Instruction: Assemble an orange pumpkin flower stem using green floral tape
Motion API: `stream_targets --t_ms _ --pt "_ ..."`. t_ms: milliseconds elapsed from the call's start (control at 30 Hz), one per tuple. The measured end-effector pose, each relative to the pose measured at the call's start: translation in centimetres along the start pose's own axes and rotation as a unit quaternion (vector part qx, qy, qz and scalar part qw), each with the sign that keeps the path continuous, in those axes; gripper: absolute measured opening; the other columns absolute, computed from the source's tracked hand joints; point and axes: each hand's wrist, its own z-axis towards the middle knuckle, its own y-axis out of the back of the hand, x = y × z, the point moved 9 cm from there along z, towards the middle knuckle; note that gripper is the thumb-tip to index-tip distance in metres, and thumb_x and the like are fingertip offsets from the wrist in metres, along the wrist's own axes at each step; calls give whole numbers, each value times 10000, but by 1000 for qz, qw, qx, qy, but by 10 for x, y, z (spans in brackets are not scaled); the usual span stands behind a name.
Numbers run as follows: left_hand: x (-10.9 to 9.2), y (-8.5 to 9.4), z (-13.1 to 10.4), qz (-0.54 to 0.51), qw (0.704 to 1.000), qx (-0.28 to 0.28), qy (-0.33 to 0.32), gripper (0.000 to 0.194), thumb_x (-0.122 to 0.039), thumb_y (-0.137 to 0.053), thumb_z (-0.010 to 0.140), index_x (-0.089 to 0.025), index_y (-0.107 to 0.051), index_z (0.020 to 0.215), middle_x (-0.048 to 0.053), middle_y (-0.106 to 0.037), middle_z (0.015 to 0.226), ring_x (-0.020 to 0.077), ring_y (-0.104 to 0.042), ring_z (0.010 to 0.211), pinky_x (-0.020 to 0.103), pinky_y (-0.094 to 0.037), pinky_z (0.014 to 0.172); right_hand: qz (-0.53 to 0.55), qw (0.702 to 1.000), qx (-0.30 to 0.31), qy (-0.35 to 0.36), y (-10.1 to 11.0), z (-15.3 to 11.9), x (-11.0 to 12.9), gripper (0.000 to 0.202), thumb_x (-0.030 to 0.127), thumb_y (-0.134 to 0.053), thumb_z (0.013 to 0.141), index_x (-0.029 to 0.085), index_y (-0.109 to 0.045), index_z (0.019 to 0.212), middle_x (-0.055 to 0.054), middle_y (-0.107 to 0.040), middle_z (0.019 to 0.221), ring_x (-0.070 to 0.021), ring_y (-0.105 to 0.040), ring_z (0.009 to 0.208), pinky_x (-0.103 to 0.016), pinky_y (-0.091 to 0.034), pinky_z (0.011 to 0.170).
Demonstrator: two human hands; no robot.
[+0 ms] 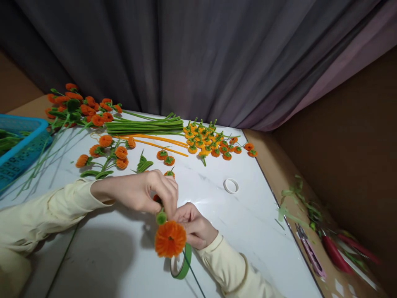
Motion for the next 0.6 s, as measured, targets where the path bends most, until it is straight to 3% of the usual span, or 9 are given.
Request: stream_targets --t_ms 100,267,333,433,533,600 --pt "-5 0 -1 20 999 16 -32 332 24 -520 656 -214 -743 719 29 -705 751 156 -570 772 289 -434 847 45 999 20 24 -9 0 6 394 469 -744 579 114 -618 694 95 -376 320 -17 -182 214 -192 -190 301" --pt "-11 -4 -4 72 995 55 -50 360 30 -537 695 -252 -749 764 16 -719 850 183 -551 965 293 -379 954 146 983 96 50 -37 -6 24 249 319 -717 693 84 -635 675 90 -385 284 -9 -192 176 -167 -188 292" --pt "-16 3 -4 116 991 37 -60 286 -23 -583 733 -247 -745 802 27 -714 894 195 -519 1047 306 -336 1003 159 983 71 58 -36 -8 32 216 283 -726 692 83 -644 683 84 -414 282 0 -188 169 -150 -150 279" --pt "-26 18 -4 186 980 -2 -76 205 -93 -640 748 -213 -720 894 66 -685 1001 210 -487 1104 320 -321 1013 136 989 14 56 -28 -12 43 202 275 -738 678 88 -663 687 -1 -603 414 9 -216 174 -143 -100 258" --pt "-30 37 -8 238 969 -48 -51 239 -96 -628 754 -195 -679 966 80 -651 1067 202 -526 1044 311 -366 951 95 992 -44 70 -17 -17 57 204 286 -740 671 91 -679 666 -56 -678 526 19 -241 186 -137 -92 264" --pt "-33 53 -13 256 959 -119 -17 195 -133 -609 776 -179 -669 955 68 -654 1022 178 -567 936 271 -409 855 76 990 -81 88 -9 -21 67 191 282 -728 687 98 -685 661 -55 -679 526 32 -239 190 -129 -138 288"
